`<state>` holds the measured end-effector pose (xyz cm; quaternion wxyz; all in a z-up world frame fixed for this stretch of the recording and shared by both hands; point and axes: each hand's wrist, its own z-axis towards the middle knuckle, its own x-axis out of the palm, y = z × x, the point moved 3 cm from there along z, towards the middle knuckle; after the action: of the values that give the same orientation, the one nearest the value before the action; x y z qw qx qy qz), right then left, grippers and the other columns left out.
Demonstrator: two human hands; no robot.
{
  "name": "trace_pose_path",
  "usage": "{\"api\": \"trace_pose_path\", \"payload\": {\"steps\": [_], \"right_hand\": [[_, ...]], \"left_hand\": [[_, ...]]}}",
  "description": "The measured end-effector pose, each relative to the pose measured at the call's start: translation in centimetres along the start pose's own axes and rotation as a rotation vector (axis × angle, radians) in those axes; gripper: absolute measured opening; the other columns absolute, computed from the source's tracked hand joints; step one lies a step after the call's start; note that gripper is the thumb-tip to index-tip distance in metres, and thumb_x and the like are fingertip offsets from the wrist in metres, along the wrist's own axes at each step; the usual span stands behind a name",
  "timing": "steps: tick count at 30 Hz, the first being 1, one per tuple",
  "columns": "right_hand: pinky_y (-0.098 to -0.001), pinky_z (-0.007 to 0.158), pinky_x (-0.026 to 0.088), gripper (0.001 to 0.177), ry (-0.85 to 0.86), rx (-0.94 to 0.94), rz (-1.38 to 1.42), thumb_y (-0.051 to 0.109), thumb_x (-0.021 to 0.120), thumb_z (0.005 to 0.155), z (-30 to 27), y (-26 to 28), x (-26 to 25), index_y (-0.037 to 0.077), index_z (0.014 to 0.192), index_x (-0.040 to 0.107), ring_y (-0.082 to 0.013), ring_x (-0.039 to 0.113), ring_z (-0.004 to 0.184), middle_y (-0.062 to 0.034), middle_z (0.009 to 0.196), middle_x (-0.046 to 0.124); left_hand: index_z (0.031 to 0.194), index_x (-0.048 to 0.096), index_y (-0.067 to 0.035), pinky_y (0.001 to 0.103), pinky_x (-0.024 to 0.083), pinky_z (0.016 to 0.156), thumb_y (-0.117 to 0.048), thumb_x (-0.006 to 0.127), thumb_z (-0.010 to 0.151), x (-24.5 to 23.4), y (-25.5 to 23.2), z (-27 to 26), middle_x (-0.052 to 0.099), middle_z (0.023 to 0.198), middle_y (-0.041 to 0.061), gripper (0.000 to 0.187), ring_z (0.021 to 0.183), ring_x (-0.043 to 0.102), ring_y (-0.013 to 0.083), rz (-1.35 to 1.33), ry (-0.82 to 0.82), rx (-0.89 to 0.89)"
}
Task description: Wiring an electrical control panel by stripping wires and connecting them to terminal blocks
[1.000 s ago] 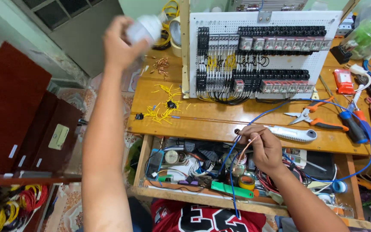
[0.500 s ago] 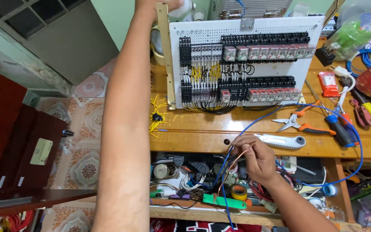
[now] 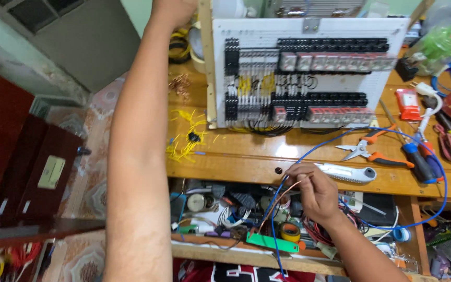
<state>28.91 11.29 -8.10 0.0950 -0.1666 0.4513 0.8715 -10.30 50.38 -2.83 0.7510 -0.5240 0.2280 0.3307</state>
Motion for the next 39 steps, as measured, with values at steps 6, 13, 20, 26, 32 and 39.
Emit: {"api": "trace_pose_path", "payload": {"steps": [6,13,20,26,32,39], "right_hand": [[-0.0374,0.077,0.058,0.028,-0.019,-0.046,0.033,0.011,0.05,0.109,0.4,0.5,0.1,0.002,0.09,0.069,-0.0287,0.073,0.077,-0.0102,0.076,0.073],[-0.0426,0.081,0.056,0.028,-0.019,-0.037,-0.016,0.012,0.05,0.109,0.2,-0.8,-0.1,0.002,0.092,0.07,-0.0332,0.073,0.084,-0.0128,0.084,0.075],[-0.041,0.081,0.056,0.03,-0.028,0.022,0.053,0.013,0.05,0.108,0.0,-1.2,0.6,0.004,0.088,0.071,-0.0282,0.073,0.08,-0.0091,0.074,0.073],[-0.0383,0.073,0.056,0.028,-0.007,-0.002,0.087,0.01,0.05,0.108,0.2,-0.3,0.9,0.003,0.09,0.069,-0.0247,0.068,0.069,-0.0093,0.072,0.072],[-0.0369,0.07,0.056,0.025,-0.011,-0.013,0.076,0.008,0.051,0.107,0.2,-0.3,0.8,0.004,0.092,0.07,-0.0236,0.067,0.065,-0.009,0.071,0.072],[-0.0374,0.068,0.056,0.024,-0.006,-0.046,0.066,0.008,0.052,0.107,0.0,-0.3,0.8,0.003,0.092,0.07,-0.0257,0.068,0.064,-0.0099,0.075,0.072]], "left_hand": [[0.097,0.069,-0.017,0.044,0.054,0.078,-0.035,0.083,0.101,-5.2,1.6,-9.2,0.071,0.086,0.001,0.023,0.077,0.072,0.0228,0.028,-0.244,0.362],[0.112,0.074,-0.01,0.052,0.052,0.086,-0.043,0.086,0.088,-5.4,-1.7,-26.2,0.069,0.099,0.017,0.043,0.097,0.068,0.0414,0.029,0.021,0.569],[0.148,0.055,-0.019,0.058,0.034,0.116,-0.077,0.075,0.069,-7.3,-1.6,-37.1,0.052,0.149,0.015,0.1,0.142,0.042,0.045,0.105,0.179,0.324],[0.161,0.034,-0.014,0.059,0.026,0.121,-0.056,0.079,0.077,-7.4,-2.4,-39.4,0.032,0.161,0.024,0.104,0.147,0.031,0.049,0.063,0.211,0.15],[0.166,0.021,-0.011,0.068,0.017,0.119,-0.064,0.06,0.091,-5.9,-3.4,-37.6,0.023,0.161,0.034,0.099,0.147,0.025,0.0574,0.248,0.304,0.097],[0.165,0.021,-0.011,0.068,0.023,0.118,-0.067,0.038,0.101,-4.6,-4.9,-34.7,0.026,0.159,0.036,0.087,0.146,0.03,0.0552,0.231,0.244,0.048]]}}
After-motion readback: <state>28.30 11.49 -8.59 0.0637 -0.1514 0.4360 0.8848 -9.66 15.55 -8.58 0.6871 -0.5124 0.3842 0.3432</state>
